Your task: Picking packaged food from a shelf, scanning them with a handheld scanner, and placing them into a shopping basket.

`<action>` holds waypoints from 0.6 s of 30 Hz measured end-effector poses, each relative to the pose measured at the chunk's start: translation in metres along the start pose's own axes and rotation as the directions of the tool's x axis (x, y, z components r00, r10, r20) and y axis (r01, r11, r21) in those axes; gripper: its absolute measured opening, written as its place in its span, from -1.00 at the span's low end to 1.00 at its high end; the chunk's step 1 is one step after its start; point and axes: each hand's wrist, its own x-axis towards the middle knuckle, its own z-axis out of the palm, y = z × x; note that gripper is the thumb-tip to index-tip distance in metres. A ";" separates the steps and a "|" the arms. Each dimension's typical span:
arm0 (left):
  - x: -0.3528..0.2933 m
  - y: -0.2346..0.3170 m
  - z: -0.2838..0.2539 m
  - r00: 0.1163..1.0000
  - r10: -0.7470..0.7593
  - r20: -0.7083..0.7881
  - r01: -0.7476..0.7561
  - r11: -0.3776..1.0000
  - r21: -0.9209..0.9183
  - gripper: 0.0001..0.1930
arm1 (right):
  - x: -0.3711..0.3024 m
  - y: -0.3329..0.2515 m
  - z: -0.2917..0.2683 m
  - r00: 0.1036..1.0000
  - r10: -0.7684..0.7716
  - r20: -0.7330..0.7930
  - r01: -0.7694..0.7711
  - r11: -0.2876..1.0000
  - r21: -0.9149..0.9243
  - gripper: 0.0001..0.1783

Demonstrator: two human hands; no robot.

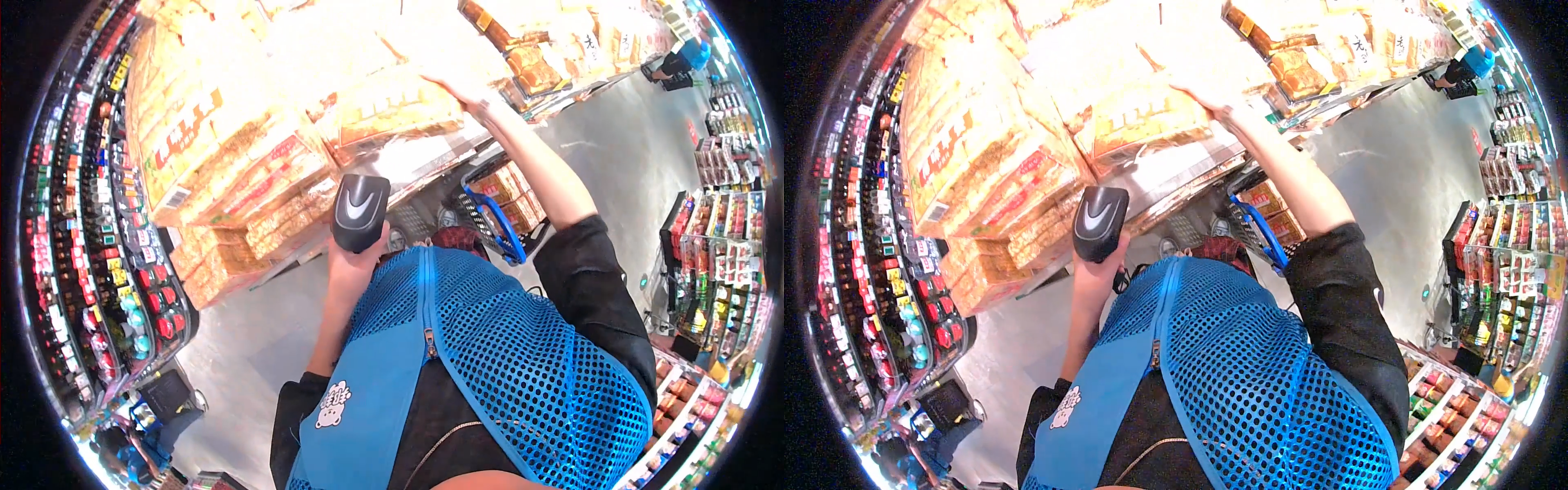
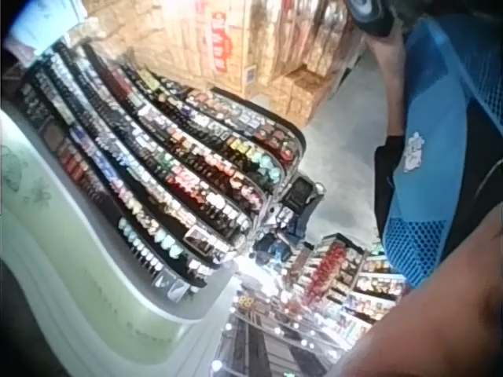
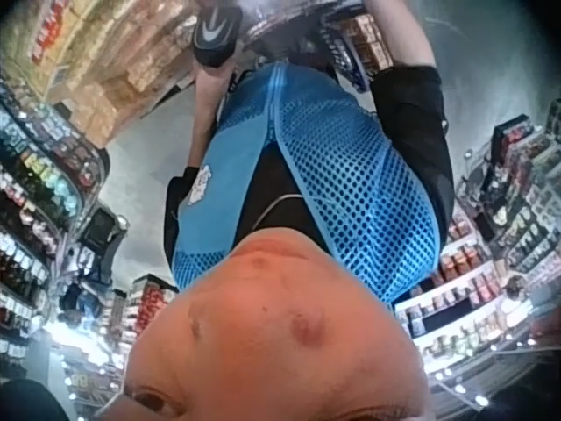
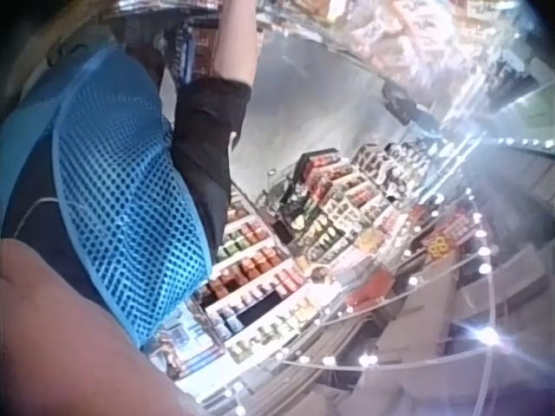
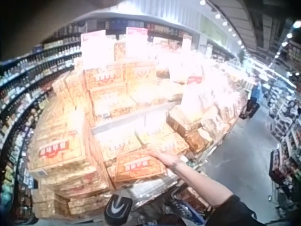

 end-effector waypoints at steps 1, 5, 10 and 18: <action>0.000 0.012 0.002 0.999 -0.042 0.018 0.042 0.999 0.004 -0.73 | -0.014 0.000 -0.024 0.998 0.063 0.024 -0.066 0.979 0.193 -0.46; 0.006 0.032 0.024 0.994 0.094 0.054 -0.098 0.993 0.065 -0.68 | -0.093 -0.004 -0.094 0.970 0.214 0.113 -0.233 0.698 0.677 -0.46; 0.026 0.053 0.059 0.947 0.116 0.300 -0.169 0.973 0.156 -0.52 | -0.188 0.007 -0.144 0.978 0.191 -0.078 -0.060 0.626 0.778 -0.50; 0.062 0.042 0.121 0.880 -0.088 0.468 -0.029 0.971 0.237 -0.69 | -0.318 0.082 -0.241 0.513 -0.062 -0.856 0.006 0.998 -0.069 -0.32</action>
